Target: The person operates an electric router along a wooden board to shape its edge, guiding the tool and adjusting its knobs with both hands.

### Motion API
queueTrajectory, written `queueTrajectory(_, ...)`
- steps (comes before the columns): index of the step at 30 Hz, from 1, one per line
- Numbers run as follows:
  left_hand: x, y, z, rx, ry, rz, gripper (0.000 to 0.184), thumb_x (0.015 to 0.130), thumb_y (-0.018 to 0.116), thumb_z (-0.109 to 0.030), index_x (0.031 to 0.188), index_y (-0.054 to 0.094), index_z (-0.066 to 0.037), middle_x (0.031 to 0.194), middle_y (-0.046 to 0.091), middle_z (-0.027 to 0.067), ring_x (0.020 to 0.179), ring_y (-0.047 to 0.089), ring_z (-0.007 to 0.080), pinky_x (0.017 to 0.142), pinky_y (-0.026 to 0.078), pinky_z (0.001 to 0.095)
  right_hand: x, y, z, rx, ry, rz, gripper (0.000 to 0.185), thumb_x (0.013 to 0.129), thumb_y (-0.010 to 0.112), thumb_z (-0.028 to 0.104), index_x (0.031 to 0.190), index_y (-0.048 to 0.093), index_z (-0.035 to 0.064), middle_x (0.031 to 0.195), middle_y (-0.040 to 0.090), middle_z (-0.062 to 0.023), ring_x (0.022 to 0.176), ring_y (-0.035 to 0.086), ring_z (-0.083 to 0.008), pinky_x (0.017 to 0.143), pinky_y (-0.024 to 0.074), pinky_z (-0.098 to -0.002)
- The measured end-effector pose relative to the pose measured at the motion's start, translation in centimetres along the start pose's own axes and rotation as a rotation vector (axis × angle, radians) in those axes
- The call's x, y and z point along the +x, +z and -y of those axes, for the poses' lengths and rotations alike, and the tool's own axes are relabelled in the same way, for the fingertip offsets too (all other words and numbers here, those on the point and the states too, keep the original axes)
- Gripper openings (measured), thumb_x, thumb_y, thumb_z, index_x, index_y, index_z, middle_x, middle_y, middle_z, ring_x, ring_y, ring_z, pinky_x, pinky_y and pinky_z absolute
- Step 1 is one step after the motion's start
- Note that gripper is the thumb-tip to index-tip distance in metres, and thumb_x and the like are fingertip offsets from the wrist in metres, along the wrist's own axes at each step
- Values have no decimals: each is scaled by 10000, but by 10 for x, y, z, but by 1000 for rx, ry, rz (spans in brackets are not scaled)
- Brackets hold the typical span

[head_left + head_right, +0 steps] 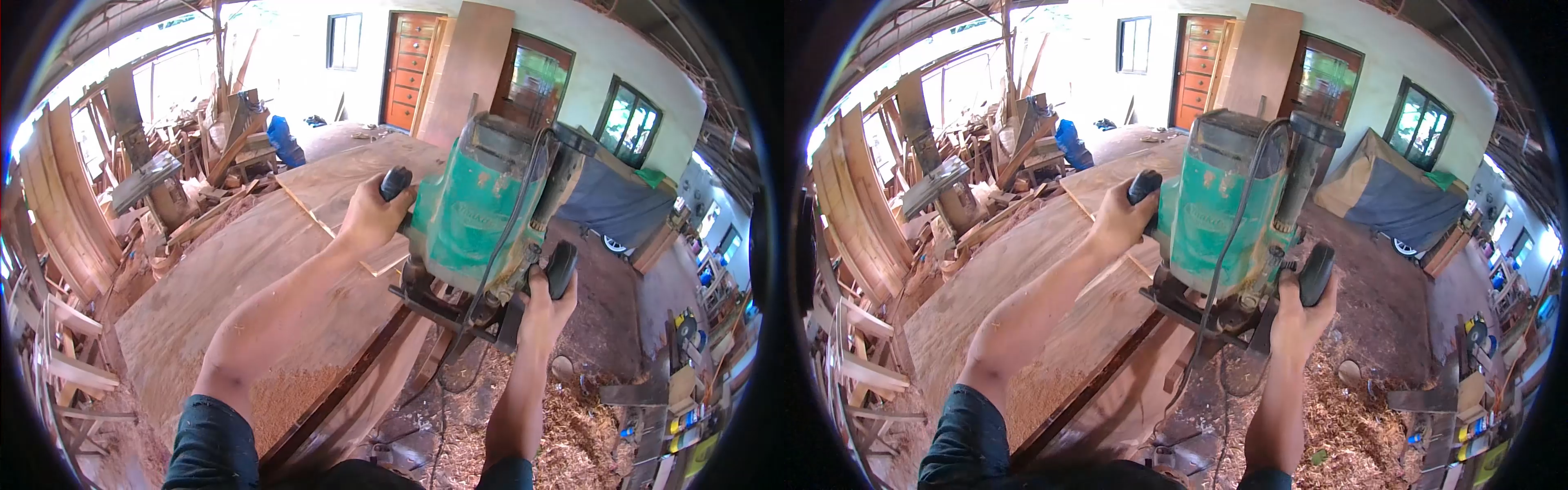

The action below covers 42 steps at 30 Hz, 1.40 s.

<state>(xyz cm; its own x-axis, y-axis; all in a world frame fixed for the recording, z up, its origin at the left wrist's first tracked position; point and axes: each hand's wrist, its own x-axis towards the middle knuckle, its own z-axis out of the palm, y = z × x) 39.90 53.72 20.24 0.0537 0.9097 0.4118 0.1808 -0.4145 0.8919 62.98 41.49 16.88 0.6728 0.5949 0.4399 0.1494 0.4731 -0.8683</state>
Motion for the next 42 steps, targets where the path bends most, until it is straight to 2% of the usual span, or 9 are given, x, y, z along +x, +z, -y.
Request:
queueTrajectory(9, -35, -22, 21, 2, -80, -2, 383, 865, 702, -313, 1028, 644, 29, 802, 664, 111, 733, 635, 168, 676, 503, 345, -42, -3, 1, -6, -45, 21, 368, 818, 663, 67, 1153, 555, -42, 912, 567, -29, 779, 533, -97, 676, 450, -247)
queueTrajectory(12, -35, -23, 36, -37, -52, -35, 386, 860, 705, -319, 1019, 644, 27, 810, 672, 119, 743, 646, 175, 682, 505, 342, -42, -10, -21, -54, -91, 71, 343, 868, 660, 143, 1182, 558, 49, 929, 578, -10, 801, 581, -106, 616, 520, -283)
queueTrajectory(15, -38, -25, 36, 29, 0, -53, 284, 910, 659, -229, 1033, 632, 26, 785, 622, 29, 719, 565, 91, 616, 475, 288, -42, -10, -25, -81, -145, 61, 314, 875, 653, 134, 1165, 562, 54, 921, 574, -3, 794, 576, -98, 612, 520, -281)
queueTrajectory(18, -39, -24, 40, -15, -10, -83, 389, 848, 716, -314, 1023, 643, 27, 829, 685, 126, 749, 652, 181, 697, 508, 341, -44, -12, -28, -80, -140, 72, 314, 875, 653, 127, 1166, 562, 52, 937, 583, -3, 778, 578, -92, 593, 507, -261)
queueTrajectory(24, -41, -24, 39, -71, -50, -57, 347, 834, 727, -277, 995, 653, 21, 784, 668, 102, 711, 631, 150, 668, 503, 324, -51, -13, -18, 71, -40, 116, 353, 883, 672, 145, 1201, 555, 47, 954, 593, -7, 754, 581, -80, 553, 474, -226)
queueTrajectory(32, -39, -24, 45, -83, 4, -43, 290, 850, 704, -237, 944, 639, 29, 754, 636, 55, 665, 579, 120, 621, 485, 317, -27, -47, -29, -4, 127, 246, 600, 906, 657, 368, 1327, 476, -19, 1143, 624, -136, 935, 650, -211, 651, 560, -332)
queueTrajectory(36, -43, -25, 36, -135, -41, -14, 327, 848, 705, -255, 1004, 641, 25, 781, 651, 63, 700, 597, 133, 656, 493, 326, -29, -59, -13, -440, 191, 246, 627, 900, 644, 374, 1346, 461, -27, 1219, 586, -137, 1076, 578, -210, 911, 475, -355)
queueTrajectory(37, -44, -26, 33, -132, -51, -18, 339, 847, 706, -259, 1023, 641, 23, 787, 654, 64, 713, 602, 136, 666, 495, 329, -26, -61, -18, -365, 163, 268, 726, 834, 672, 408, 1331, 441, -68, 1173, 588, -132, 1048, 556, -193, 910, 447, -334)
queueTrajectory(42, -40, -24, 48, -84, 12, -51, 398, 843, 704, -287, 1081, 647, 27, 852, 685, 130, 801, 644, 185, 750, 506, 346, -22, -76, -13, -552, 216, 381, 659, 852, 585, 340, 1371, 428, -33, 1210, 574, -125, 1125, 524, -212, 976, 412, -343)
